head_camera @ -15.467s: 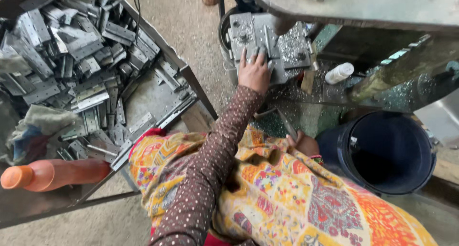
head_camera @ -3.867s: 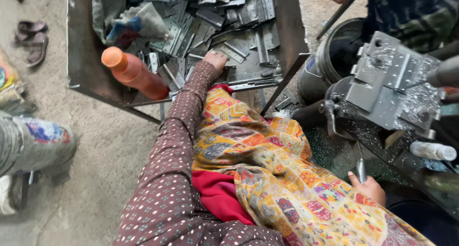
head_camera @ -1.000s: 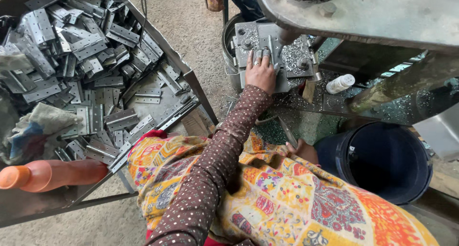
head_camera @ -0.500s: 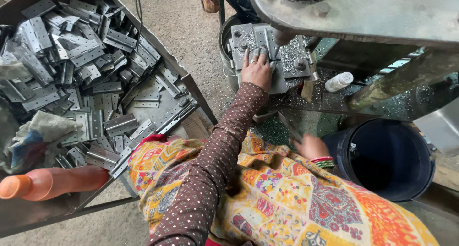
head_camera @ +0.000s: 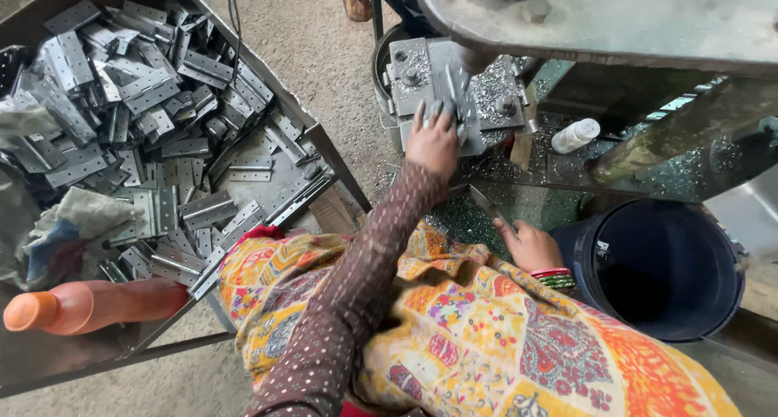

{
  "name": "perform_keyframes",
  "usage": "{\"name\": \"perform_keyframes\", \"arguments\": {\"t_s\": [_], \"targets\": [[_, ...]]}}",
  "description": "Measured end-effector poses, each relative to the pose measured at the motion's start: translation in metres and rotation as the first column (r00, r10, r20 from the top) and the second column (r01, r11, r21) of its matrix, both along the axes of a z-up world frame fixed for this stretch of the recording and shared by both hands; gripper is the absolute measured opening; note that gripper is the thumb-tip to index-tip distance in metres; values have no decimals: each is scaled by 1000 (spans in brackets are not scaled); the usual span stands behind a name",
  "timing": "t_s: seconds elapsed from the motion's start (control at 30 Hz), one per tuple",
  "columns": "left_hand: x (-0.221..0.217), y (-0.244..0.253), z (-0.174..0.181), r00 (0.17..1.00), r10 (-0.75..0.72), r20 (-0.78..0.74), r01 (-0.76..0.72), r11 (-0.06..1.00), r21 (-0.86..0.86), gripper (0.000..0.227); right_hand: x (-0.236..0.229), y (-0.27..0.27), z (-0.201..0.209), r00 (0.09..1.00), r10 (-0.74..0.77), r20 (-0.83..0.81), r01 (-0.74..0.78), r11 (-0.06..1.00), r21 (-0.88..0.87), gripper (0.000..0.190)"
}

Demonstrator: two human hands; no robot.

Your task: The person repeatedly picks up metal brackets from a bin, places them into a manual punching machine, and operates the lever to process each piece. The processed brackets are returned to the bin after each cycle.

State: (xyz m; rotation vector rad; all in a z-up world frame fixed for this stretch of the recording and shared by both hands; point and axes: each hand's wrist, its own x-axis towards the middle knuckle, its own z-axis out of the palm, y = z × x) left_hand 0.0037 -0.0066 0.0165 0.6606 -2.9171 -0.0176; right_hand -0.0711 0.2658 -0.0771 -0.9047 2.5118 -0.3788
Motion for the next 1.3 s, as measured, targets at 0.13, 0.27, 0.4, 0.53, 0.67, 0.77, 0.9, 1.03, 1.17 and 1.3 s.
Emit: {"name": "perform_keyframes", "arguments": {"t_s": [0.13,0.27,0.4,0.53,0.67,0.77,0.9,1.03,1.17,1.3], "targets": [[36,54,-7,989,-9,-145,-1,998,-68,30,5,-10,27,999,2,-37,-4,999,-50,73],[45,57,-17,853,-140,-502,65,984,-164,19,16,-6,27,998,-22,-59,19,999,-47,71],[36,29,-3,813,-145,-565,101,989,-108,9,6,-11,33,1000,6,-28,-8,999,-43,72],[26,14,13,699,-142,-701,-10,978,-208,11,9,-12,30,999,-32,35,31,999,33,73],[4,7,14,928,22,-373,-125,959,-255,25,11,-11,30,1000,21,-14,-21,1000,-2,71],[7,-4,6,991,71,-109,-71,997,7,41,8,-13,31,995,10,-95,-16,998,-59,65],[32,-15,-1,958,272,-87,-275,961,-23,56,17,-12,31,996,26,-83,-24,999,34,62],[31,5,3,976,137,-172,-154,984,-89,58,5,-22,43,985,137,-102,-121,981,148,62],[19,35,-11,972,30,-232,-56,993,-106,43,11,-23,41,991,120,-62,-105,972,211,55],[-3,23,-15,953,109,-281,-150,980,-129,43,5,-19,20,987,74,-145,-51,986,160,57]]}}
